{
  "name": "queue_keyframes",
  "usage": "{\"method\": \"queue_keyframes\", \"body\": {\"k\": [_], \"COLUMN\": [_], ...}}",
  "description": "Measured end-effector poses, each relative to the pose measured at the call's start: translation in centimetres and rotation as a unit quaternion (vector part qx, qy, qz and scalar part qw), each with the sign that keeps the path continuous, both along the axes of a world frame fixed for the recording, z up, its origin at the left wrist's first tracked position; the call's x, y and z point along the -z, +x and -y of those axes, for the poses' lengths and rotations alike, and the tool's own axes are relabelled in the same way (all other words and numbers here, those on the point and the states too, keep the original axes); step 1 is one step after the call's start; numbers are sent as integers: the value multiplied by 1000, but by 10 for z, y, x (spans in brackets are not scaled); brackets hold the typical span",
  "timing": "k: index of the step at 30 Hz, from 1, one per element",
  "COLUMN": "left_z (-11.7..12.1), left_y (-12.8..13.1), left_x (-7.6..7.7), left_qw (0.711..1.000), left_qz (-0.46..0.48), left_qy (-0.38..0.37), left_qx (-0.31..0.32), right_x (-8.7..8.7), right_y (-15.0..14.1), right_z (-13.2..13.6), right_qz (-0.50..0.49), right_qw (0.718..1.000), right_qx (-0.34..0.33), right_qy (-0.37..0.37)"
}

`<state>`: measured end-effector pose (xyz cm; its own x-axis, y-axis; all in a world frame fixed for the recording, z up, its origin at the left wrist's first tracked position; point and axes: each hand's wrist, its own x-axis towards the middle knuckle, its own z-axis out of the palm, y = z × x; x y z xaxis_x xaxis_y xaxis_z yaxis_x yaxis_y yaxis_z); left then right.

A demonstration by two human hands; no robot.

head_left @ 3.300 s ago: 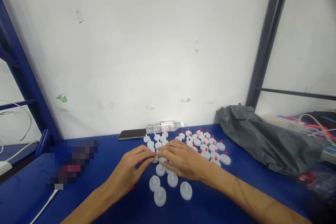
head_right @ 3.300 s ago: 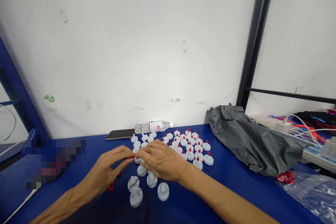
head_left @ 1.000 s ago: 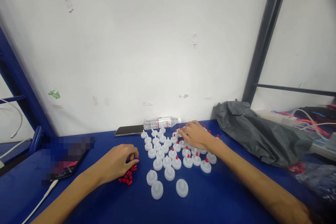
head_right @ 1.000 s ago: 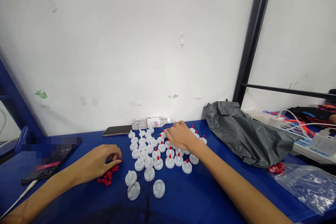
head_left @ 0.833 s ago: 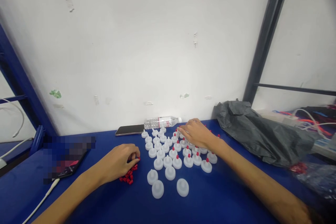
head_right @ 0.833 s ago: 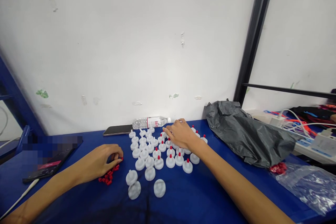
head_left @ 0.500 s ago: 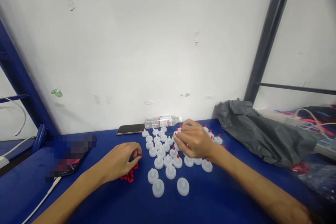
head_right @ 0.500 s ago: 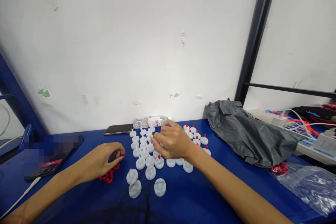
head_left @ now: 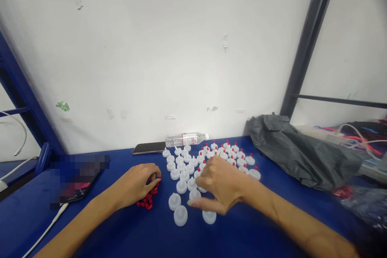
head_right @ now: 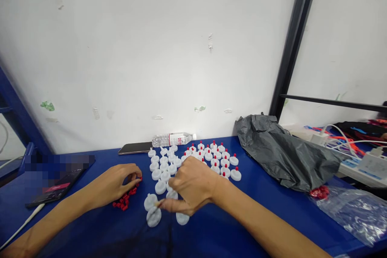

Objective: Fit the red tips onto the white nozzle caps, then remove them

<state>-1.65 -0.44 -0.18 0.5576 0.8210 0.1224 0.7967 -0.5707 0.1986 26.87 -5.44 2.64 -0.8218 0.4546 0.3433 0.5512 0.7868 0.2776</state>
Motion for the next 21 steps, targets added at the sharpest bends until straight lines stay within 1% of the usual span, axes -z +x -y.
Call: {"method": "queue_keyframes", "body": {"k": [4,6,8,12,16,18,21], "left_z": [0,0,0,-1,0,1,2], "left_y": [1,1,1,1,2,3,5], "left_x": [0,0,0,2,2,2,2], "left_qw": [1000,1000,1000,1000,1000,1000,1000], "left_qz": [-1,1,3,4,4,2,1], "left_qy": [8,16,24,20,11,10,15], "left_qx": [4,5,4,5,12,13,16], "right_x": [17,26,32,32,31,33,40], "right_y": [-15,-18,-19,-18,-20,-21,-22], "right_z": [2,1,-1,-1,1,2,1], "right_qz": [66,67,56,48,62,64,56], "right_qw": [997,997,996,995,996,996,996], "right_qx": [-28,-47,-62,-85,-66,-60,-72], "right_qy": [1,7,18,24,12,10,19]}}
